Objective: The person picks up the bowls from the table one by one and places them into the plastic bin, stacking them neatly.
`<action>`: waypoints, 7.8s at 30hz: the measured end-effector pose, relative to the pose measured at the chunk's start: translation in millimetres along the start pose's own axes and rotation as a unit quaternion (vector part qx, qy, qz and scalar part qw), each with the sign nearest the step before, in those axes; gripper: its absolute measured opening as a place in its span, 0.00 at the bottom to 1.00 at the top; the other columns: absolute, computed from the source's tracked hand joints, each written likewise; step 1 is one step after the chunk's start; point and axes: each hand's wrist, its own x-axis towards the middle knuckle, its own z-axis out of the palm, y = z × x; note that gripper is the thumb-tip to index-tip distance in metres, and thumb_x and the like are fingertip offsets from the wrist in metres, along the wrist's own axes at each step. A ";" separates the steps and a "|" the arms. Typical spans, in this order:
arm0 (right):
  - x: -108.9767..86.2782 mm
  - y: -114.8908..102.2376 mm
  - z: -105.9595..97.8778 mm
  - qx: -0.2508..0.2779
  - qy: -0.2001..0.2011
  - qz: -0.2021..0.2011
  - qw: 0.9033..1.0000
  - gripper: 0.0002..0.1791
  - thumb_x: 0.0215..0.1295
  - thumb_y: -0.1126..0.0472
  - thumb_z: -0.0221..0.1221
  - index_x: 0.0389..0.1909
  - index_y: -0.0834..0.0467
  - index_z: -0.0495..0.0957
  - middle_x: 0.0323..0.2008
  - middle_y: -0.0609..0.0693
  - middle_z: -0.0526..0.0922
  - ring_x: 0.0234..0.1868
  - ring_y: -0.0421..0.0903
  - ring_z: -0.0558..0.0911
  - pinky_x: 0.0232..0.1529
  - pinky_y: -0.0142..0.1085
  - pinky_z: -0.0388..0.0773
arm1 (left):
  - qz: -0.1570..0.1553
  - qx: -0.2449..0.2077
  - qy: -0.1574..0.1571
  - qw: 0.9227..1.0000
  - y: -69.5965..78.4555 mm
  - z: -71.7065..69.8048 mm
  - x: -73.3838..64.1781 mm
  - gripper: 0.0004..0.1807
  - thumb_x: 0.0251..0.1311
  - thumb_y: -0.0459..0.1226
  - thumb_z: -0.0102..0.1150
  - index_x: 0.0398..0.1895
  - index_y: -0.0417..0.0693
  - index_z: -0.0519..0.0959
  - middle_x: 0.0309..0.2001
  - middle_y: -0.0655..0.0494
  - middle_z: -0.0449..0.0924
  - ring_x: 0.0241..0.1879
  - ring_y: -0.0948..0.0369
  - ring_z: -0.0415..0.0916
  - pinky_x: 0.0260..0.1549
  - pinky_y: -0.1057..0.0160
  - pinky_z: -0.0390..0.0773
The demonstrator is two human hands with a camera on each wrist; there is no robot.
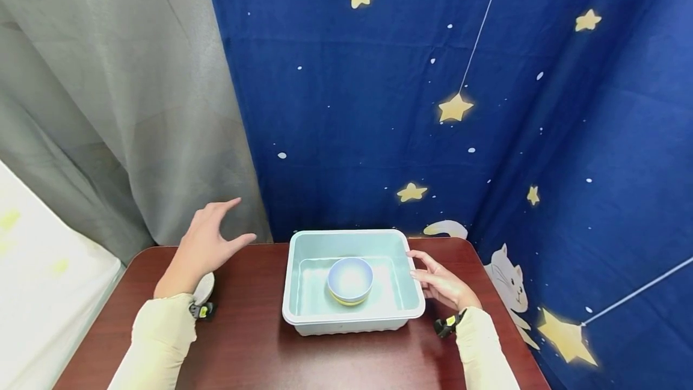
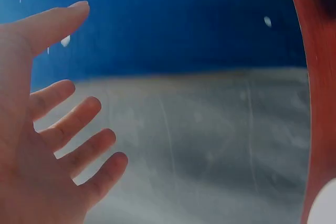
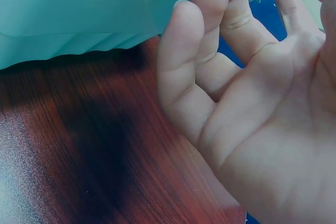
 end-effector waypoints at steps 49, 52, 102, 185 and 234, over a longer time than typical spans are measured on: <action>1.7 4.6 -0.1 0.032 0.015 0.009 0.999 0.32 0.79 0.60 0.52 0.76 0.48 0.49 0.64 0.62 0.75 0.55 0.51 0.85 0.53 0.50 0.84 | -0.132 0.010 -0.064 0.989 -144.9 48.3 -74.7 0.63 0.45 0.60 0.76 0.76 0.33 0.57 0.68 0.19 0.56 0.62 0.25 0.54 0.54 0.30 0.55; 1.8 4.1 0.2 0.030 0.016 0.008 0.999 0.32 0.78 0.59 0.53 0.76 0.48 0.50 0.64 0.63 0.74 0.55 0.50 0.85 0.53 0.50 0.84 | -0.135 0.008 -0.063 0.989 -146.1 52.2 -75.2 0.63 0.45 0.60 0.77 0.76 0.34 0.58 0.68 0.19 0.56 0.62 0.24 0.54 0.55 0.30 0.55; 3.4 4.6 -1.7 0.037 -0.002 -0.007 0.999 0.32 0.79 0.60 0.51 0.76 0.48 0.49 0.63 0.59 0.77 0.57 0.51 0.85 0.54 0.49 0.84 | -0.180 0.034 -0.030 0.983 -147.6 66.1 -82.3 0.64 0.35 0.59 0.81 0.73 0.34 0.63 0.66 0.28 0.57 0.54 0.29 0.54 0.44 0.36 0.61; 1.3 7.2 3.0 0.053 0.025 -0.002 0.998 0.30 0.78 0.58 0.53 0.75 0.43 0.53 0.59 0.56 0.80 0.54 0.50 0.87 0.52 0.49 0.85 | 0.077 -0.030 -0.156 0.984 86.2 13.3 37.7 0.53 0.40 0.63 0.79 0.72 0.54 0.73 0.67 0.55 0.68 0.64 0.49 0.60 0.52 0.50 0.76; 2.1 10.9 3.4 0.071 0.027 -0.015 0.997 0.27 0.77 0.59 0.54 0.72 0.44 0.56 0.56 0.51 0.81 0.52 0.46 0.87 0.51 0.46 0.85 | 0.168 -0.075 -0.246 0.952 149.5 110.6 65.1 0.54 0.32 0.58 0.83 0.71 0.62 0.74 0.67 0.66 0.69 0.63 0.56 0.60 0.57 0.51 0.73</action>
